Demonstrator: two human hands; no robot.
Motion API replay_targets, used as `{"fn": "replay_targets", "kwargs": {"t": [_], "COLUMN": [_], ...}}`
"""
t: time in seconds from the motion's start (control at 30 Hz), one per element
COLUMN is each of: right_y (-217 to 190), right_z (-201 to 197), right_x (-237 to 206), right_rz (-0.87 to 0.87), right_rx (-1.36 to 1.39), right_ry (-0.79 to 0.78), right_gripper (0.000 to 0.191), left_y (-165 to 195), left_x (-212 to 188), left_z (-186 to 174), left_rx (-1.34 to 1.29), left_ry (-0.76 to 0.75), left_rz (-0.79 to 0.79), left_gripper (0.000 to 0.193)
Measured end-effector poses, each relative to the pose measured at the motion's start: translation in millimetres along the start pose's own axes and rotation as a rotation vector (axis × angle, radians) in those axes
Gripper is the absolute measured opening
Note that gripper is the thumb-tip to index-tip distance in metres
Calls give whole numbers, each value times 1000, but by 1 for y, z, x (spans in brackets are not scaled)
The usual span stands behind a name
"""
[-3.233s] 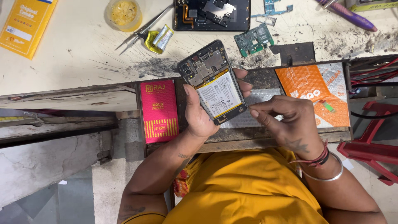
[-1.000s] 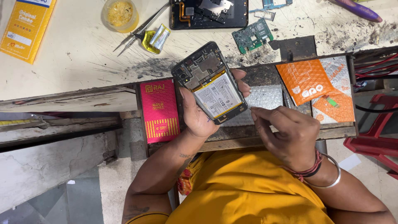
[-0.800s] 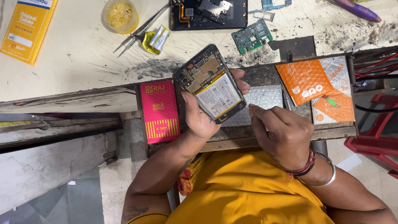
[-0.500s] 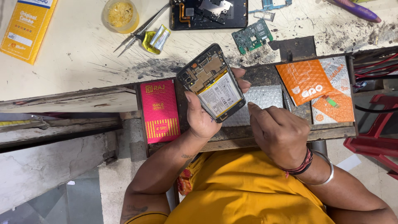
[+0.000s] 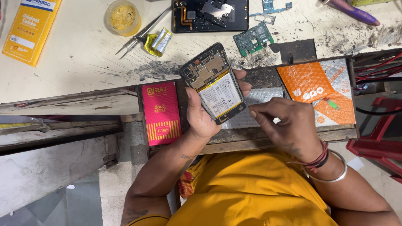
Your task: The person repairs a disassembled smartphone at a workbench. They use a screwdriver on the phone's internals, pry at the battery with a tool, lift and hold the phone midframe while working on its edge, then set the phone aside and handle a small circuit board.
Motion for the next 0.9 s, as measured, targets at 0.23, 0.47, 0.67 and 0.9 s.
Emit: {"fn": "replay_targets", "kwargs": {"t": [0.23, 0.47, 0.67, 0.9], "right_y": [30, 51, 57, 63], "right_z": [0, 7, 9, 8], "right_x": [-3, -7, -5, -4], "right_rz": [267, 410, 456, 442], "right_rx": [374, 700, 787, 781], "right_ry": [-149, -241, -301, -360], "right_gripper": [8, 10, 12, 10], "left_y": [1, 4, 6, 6], "left_x": [1, 1, 3, 2], "left_z": [-1, 0, 3, 3], "left_rx": [-124, -123, -138, -136], "left_ry": [19, -24, -16, -52], "left_rz": [-114, -112, -112, -141], "left_gripper": [98, 97, 94, 100]}}
Point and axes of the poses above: each hand's wrist, its own x-axis towards the middle knuckle, its own z-axis out of the palm, y = z × x, the point moved 1 cm from there along x, towards the middle knuckle
